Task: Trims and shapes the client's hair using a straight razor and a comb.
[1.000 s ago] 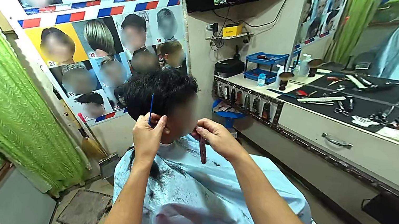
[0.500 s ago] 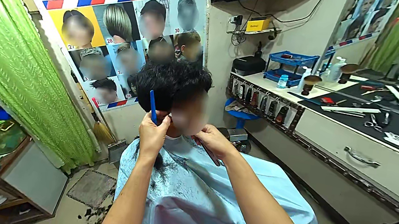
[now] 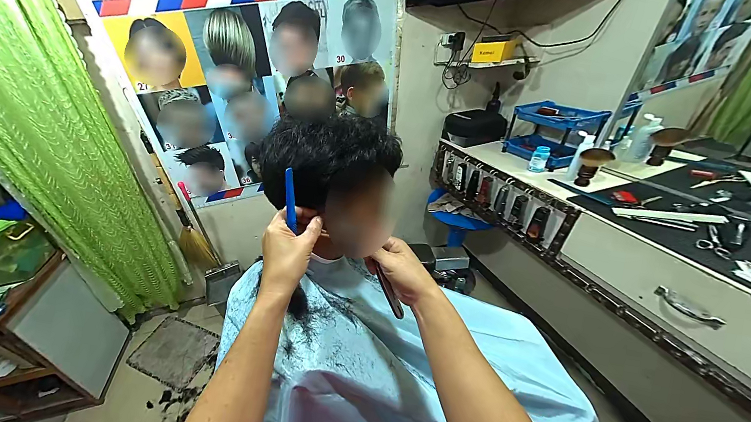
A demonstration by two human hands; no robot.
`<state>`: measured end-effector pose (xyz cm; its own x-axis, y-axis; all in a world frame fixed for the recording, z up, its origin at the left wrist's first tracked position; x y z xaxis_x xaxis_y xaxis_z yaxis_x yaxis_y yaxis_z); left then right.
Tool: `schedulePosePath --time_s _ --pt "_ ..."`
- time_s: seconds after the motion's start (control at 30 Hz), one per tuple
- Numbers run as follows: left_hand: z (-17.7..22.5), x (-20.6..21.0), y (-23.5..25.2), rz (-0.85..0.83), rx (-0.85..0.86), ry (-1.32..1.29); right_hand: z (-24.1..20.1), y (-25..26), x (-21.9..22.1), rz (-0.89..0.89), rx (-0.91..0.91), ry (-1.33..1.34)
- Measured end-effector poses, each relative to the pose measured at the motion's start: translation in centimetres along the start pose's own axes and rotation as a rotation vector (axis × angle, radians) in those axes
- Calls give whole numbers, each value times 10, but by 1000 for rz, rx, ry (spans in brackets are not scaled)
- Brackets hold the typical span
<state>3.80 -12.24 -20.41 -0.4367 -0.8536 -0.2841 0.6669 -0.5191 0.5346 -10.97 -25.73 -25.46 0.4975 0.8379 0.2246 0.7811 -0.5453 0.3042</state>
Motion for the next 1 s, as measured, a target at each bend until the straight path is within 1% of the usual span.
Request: schedulePosePath --time_s 0.13,0.3,0.47,0.63,0.8,1.0 --pt "0 -1 2 -5 1 24 6 0 6 -11 28 10" --pt "-1 -1 4 -2 4 22 8 1 5 49 2 60" --pt "-1 -2 4 -13 6 17 13 2 10 16 11 87" --pt "-1 -2 5 -16 16 7 14 2 7 72 -26 127" --pt "-1 -2 6 -22 5 7 19 3 12 38 -24 142" --pt "-2 -1 7 -16 11 -11 19 4 9 77 -43 157"
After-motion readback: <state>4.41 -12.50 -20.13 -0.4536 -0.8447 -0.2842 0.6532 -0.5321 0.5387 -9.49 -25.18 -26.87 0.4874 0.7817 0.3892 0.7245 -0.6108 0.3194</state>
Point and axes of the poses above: each hand's wrist, its own y-axis towards the middle knuckle, its own x-axis out of the palm, z = x × y, the point moved 3 cm from there along y, towards the middle knuckle, and after that the axes turned 7 degrees about y, right-handed, at the moved point
